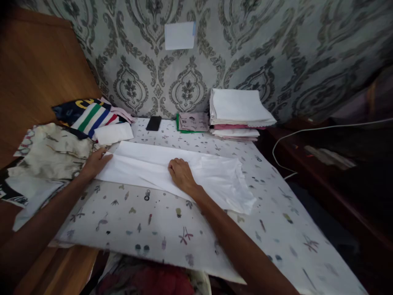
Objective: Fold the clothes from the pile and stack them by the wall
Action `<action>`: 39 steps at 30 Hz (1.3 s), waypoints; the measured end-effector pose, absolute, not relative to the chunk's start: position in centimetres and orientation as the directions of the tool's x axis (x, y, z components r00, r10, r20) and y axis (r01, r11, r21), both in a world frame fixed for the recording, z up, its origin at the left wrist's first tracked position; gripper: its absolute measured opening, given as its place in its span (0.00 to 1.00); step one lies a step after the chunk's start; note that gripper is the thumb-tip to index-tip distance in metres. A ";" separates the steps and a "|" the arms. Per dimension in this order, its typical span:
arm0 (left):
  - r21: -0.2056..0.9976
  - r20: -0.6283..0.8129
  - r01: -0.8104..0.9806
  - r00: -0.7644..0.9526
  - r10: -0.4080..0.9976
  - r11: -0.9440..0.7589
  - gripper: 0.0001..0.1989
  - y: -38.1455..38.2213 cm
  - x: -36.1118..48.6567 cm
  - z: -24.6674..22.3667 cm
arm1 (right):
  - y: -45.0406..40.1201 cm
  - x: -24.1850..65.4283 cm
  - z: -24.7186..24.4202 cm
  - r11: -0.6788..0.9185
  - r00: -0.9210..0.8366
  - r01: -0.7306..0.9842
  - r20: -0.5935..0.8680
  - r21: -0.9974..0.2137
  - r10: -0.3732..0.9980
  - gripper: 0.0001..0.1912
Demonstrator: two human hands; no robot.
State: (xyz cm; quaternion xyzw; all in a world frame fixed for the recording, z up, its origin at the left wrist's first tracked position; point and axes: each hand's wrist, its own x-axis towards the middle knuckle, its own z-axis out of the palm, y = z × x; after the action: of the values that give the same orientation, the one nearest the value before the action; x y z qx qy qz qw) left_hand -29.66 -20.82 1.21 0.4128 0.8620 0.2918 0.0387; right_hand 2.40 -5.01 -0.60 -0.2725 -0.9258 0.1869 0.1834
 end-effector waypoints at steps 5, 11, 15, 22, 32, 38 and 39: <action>0.374 0.145 0.785 -0.576 0.804 0.495 0.16 -21.1 -29.5 1.1 | -4.6 2.5 -1.1 0.762 -0.745 0.456 0.271 -0.460 0.609 0.07; 0.204 0.136 0.827 -0.555 0.821 0.525 0.22 -21.0 -28.4 1.6 | -4.8 2.5 -0.2 0.771 -0.749 0.529 0.232 -0.354 0.621 0.09; 0.111 0.113 0.832 -0.554 0.825 0.543 0.22 -21.6 -27.8 2.1 | -5.5 6.1 1.0 0.818 -0.740 0.484 0.353 -0.311 0.573 0.13; -0.045 0.305 0.914 -0.371 0.877 0.403 0.24 -20.8 -23.4 4.5 | -5.9 18.1 0.5 0.560 -0.420 0.679 0.375 -0.474 0.826 0.12; 0.355 0.110 0.890 0.264 0.958 -0.287 0.16 -7.1 -6.5 4.0 | -8.5 21.3 0.4 0.297 -0.240 0.842 0.182 -0.450 0.954 0.15; 0.263 0.061 0.891 0.368 0.928 -0.371 0.21 0.4 -1.0 2.2 | -8.3 21.7 0.5 0.299 -0.275 0.857 0.117 -0.421 0.954 0.09; 0.253 0.037 0.879 0.409 0.912 -0.404 0.22 1.3 -0.3 1.9 | -8.2 21.7 0.6 0.309 -0.289 0.848 0.113 -0.431 0.951 0.07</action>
State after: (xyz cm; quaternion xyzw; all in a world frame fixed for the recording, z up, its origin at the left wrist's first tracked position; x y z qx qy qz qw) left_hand -0.34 1.30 1.89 0.8336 0.5370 0.0848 0.0974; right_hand 21.74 -8.19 0.58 -0.5696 -0.7894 0.1456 0.1768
